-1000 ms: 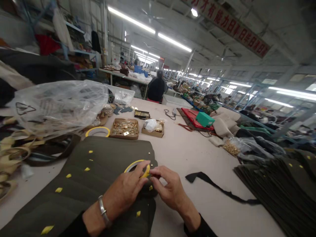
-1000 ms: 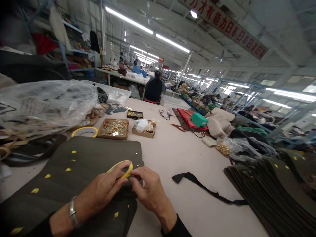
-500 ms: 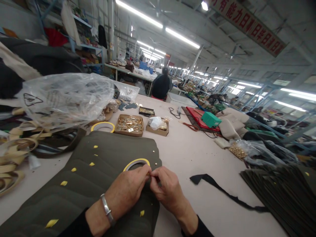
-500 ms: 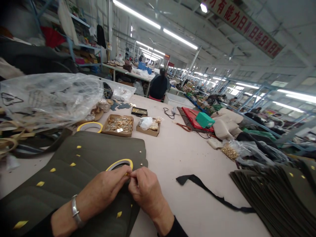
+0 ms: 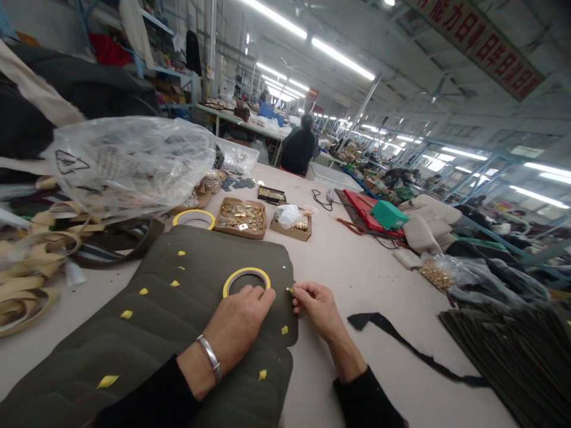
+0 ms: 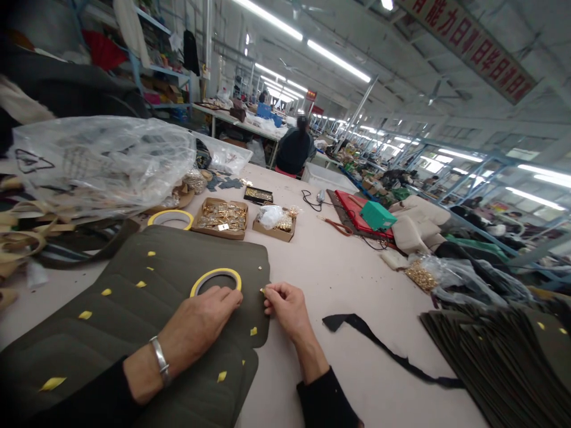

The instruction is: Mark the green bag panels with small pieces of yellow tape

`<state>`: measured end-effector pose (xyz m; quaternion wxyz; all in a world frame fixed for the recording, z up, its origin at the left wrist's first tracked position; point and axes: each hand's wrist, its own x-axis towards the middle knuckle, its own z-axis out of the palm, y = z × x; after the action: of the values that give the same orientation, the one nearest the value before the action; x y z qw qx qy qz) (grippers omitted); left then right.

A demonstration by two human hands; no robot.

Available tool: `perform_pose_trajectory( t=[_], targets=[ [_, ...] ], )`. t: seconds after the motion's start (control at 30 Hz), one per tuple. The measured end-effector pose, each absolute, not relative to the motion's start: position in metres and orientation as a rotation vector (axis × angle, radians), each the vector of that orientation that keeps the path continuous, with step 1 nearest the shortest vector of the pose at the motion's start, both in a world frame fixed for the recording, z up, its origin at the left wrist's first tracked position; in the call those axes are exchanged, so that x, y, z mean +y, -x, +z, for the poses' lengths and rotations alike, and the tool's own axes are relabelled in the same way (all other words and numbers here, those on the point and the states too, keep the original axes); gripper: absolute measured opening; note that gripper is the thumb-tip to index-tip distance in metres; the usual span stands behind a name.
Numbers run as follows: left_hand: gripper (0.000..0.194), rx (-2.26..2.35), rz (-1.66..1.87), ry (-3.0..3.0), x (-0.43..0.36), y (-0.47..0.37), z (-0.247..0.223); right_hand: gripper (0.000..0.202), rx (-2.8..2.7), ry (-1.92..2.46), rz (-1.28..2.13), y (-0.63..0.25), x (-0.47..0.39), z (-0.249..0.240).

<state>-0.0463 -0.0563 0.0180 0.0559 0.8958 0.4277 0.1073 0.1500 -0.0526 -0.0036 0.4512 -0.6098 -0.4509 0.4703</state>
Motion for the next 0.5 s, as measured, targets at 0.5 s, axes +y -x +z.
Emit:
perform_pose_trajectory(
  t=[0.5],
  targets=[
    [0.025,1.289,0.148,-2.678,-0.057,0.044,0.021,0.015,-1.676,1.766,0.737,-0.148,-0.038,-0.012]
  ],
)
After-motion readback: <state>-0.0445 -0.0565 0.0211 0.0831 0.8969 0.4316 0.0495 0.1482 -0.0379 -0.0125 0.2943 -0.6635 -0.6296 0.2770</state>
